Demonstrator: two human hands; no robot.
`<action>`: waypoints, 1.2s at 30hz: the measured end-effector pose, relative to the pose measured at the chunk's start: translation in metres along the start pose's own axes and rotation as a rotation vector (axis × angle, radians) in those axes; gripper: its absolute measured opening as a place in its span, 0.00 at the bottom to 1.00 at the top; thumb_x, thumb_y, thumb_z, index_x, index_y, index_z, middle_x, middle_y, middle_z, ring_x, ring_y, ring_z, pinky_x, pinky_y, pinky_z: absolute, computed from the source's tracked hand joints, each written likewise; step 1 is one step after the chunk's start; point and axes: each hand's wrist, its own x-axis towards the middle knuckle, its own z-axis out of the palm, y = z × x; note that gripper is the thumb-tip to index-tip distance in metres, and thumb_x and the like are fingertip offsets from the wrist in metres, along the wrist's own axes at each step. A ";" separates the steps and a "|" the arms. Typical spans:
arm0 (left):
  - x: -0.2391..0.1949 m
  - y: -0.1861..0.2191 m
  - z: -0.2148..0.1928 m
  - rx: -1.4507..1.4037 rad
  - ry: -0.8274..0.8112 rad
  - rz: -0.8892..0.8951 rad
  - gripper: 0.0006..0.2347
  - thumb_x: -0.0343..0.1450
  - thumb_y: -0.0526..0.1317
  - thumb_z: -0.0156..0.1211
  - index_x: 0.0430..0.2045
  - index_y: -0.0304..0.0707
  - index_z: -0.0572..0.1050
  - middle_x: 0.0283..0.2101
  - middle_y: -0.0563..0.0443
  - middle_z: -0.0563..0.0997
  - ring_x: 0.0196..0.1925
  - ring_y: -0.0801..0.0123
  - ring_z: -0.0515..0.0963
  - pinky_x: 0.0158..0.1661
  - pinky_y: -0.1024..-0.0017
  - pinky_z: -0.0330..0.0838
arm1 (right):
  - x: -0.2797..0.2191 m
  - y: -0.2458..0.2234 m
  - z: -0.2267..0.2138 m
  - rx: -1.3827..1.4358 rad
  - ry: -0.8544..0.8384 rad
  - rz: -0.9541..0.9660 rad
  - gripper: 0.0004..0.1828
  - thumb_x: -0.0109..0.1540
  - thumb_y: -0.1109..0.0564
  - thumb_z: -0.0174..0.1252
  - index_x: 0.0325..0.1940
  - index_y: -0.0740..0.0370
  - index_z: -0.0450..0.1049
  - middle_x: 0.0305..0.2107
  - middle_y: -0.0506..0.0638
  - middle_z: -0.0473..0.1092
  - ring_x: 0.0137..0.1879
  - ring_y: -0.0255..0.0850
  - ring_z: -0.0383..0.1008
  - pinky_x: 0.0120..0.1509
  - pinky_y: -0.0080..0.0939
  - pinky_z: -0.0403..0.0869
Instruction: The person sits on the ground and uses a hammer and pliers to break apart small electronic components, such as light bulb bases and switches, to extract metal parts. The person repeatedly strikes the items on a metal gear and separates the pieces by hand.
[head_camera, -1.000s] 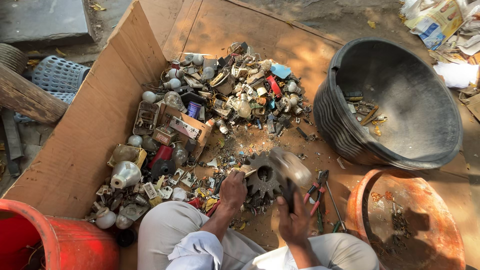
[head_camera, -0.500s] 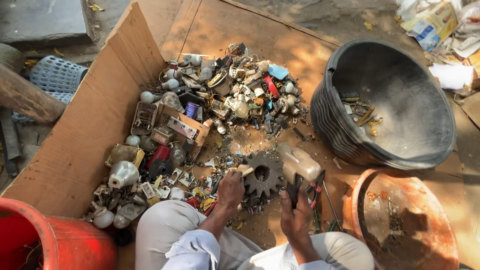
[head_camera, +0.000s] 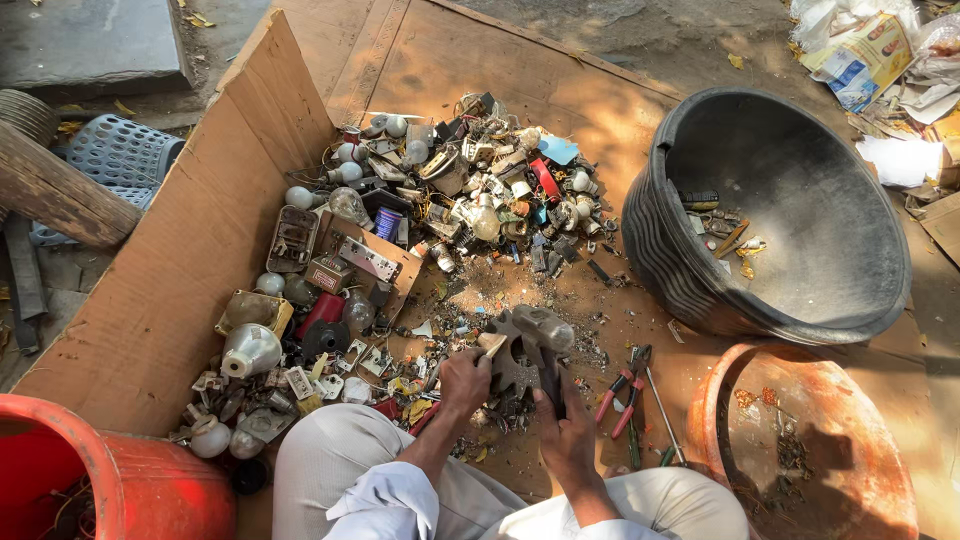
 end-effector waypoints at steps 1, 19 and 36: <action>-0.001 0.000 -0.001 -0.180 -0.022 -0.033 0.11 0.73 0.34 0.54 0.47 0.35 0.79 0.30 0.41 0.84 0.23 0.65 0.81 0.22 0.68 0.78 | -0.003 -0.001 -0.001 0.047 0.009 -0.042 0.28 0.69 0.47 0.57 0.69 0.64 0.65 0.42 0.62 0.76 0.43 0.47 0.79 0.46 0.44 0.76; 0.015 -0.008 0.005 -0.540 -0.023 -0.202 0.05 0.72 0.33 0.62 0.36 0.26 0.80 0.28 0.45 0.83 0.23 0.69 0.82 0.24 0.75 0.80 | -0.009 0.007 0.003 -0.398 -0.104 0.015 0.29 0.66 0.45 0.59 0.67 0.61 0.68 0.37 0.56 0.79 0.42 0.45 0.80 0.45 0.45 0.76; 0.006 0.007 -0.009 -0.524 -0.018 -0.278 0.07 0.73 0.33 0.61 0.40 0.27 0.79 0.29 0.41 0.84 0.21 0.67 0.83 0.23 0.75 0.83 | -0.001 0.024 0.023 -0.081 -0.164 0.379 0.25 0.65 0.45 0.58 0.66 0.50 0.70 0.18 0.50 0.71 0.22 0.43 0.72 0.27 0.49 0.70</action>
